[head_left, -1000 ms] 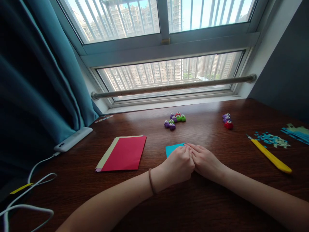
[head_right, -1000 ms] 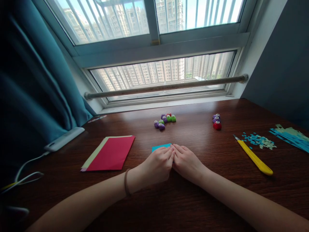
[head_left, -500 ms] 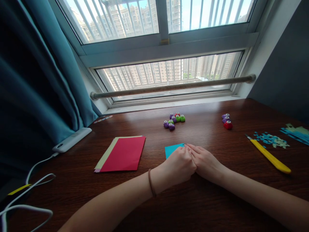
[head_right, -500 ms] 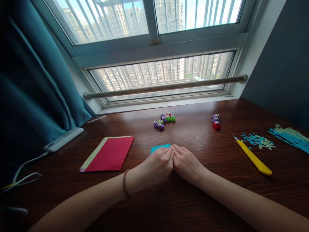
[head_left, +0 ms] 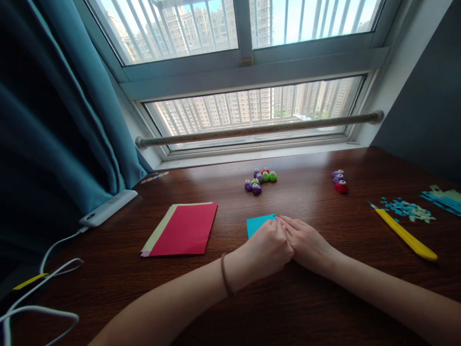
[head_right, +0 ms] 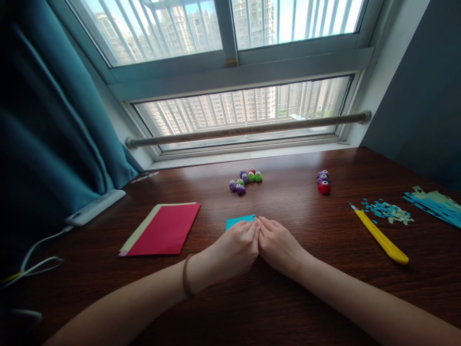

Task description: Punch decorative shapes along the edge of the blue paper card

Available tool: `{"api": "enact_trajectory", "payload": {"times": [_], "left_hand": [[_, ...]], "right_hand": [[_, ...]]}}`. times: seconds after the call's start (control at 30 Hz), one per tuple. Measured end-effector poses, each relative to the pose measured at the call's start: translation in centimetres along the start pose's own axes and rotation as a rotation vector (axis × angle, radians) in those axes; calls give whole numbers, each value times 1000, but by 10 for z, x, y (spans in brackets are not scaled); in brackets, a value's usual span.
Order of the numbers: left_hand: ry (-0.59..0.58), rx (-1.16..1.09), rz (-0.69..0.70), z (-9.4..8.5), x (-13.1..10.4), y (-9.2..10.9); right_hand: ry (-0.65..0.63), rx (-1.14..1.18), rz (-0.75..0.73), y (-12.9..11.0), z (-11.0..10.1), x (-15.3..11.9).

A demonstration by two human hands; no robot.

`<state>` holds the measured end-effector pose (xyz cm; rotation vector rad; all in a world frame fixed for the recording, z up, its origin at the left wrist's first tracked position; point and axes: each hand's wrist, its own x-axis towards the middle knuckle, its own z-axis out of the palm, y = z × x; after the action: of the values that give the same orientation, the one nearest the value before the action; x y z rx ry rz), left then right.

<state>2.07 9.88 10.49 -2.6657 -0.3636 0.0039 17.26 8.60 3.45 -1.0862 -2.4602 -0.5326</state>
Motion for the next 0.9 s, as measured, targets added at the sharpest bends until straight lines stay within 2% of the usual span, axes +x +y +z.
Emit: {"api": "enact_trajectory", "payload": {"times": [0.13, 0.3, 0.47, 0.67, 0.9], "left_hand": [[-17, -12, -3, 0, 2, 0], [2, -76, -6, 10, 2, -4], [79, -173, -19, 16, -4, -9], [149, -282, -126, 19, -21, -6], [61, -523, -295, 42, -48, -8]], "right_hand": [[0, -13, 2, 0, 2, -1], [3, 16, 36, -1, -1, 1], [31, 66, 46, -3, -5, 2], [-21, 211, 119, -2, -11, 4], [-65, 403, 256, 4, -12, -1]]}}
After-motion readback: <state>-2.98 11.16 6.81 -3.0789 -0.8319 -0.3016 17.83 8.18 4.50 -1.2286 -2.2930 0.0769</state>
